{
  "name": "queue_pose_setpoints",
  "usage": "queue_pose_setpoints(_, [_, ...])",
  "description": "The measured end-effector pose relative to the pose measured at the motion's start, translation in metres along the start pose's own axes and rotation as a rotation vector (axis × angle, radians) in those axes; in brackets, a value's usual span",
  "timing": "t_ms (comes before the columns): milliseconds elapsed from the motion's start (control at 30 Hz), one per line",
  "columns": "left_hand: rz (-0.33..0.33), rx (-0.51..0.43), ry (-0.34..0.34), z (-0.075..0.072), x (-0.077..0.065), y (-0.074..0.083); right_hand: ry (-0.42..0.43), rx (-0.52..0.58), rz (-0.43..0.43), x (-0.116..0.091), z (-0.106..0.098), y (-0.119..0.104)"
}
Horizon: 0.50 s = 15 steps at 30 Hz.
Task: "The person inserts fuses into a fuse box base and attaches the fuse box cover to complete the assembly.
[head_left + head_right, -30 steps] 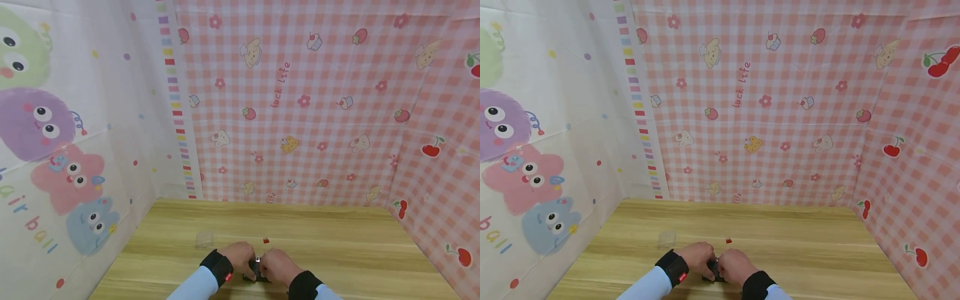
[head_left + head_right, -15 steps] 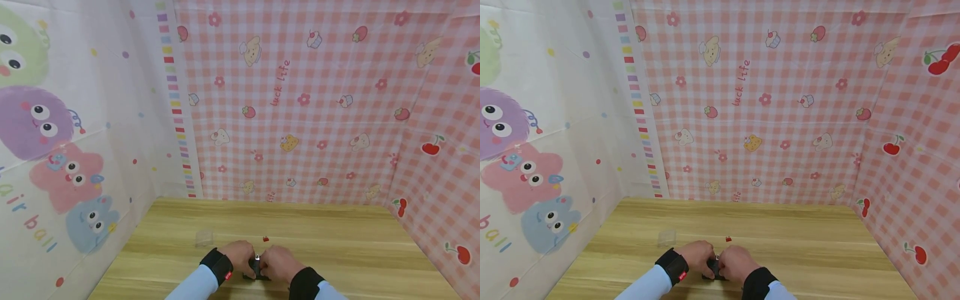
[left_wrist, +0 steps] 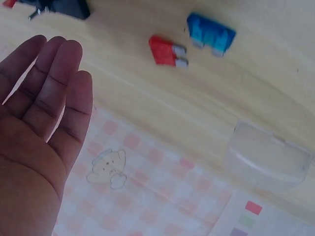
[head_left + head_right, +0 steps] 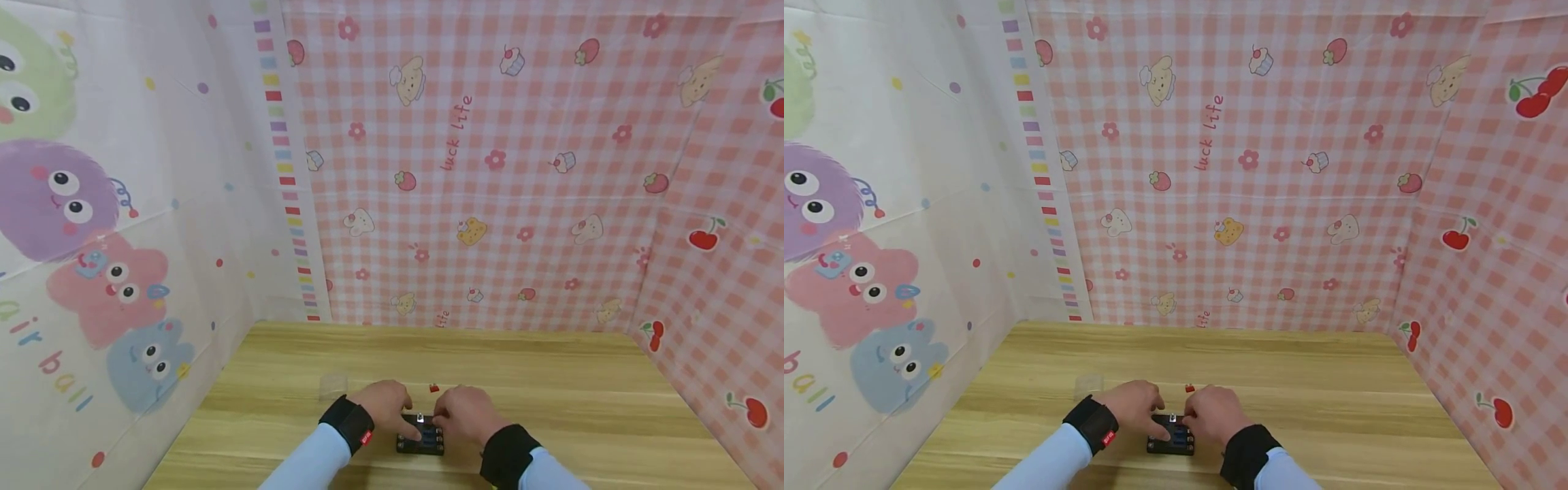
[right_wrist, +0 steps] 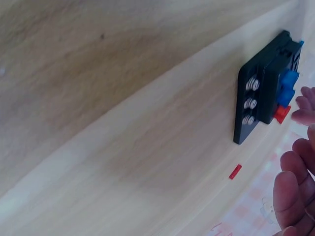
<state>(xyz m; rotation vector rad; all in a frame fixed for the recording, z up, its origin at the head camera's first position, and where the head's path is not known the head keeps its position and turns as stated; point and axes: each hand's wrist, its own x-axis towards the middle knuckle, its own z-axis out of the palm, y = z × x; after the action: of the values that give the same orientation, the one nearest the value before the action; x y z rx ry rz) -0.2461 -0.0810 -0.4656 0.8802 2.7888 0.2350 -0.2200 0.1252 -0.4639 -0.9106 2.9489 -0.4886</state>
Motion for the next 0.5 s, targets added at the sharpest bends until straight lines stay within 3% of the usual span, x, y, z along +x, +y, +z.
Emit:
queue_pose_setpoints(200, [-0.015, -0.001, 0.0, -0.009, 0.004, -0.005, 0.059, -0.045, -0.012, -0.003, -0.002, 0.008])
queue_pose_setpoints(500, [-0.043, -0.001, 0.066, -0.019, 0.004, -0.014, 0.024, -0.041, 0.105, 0.001, -0.007, 0.018])
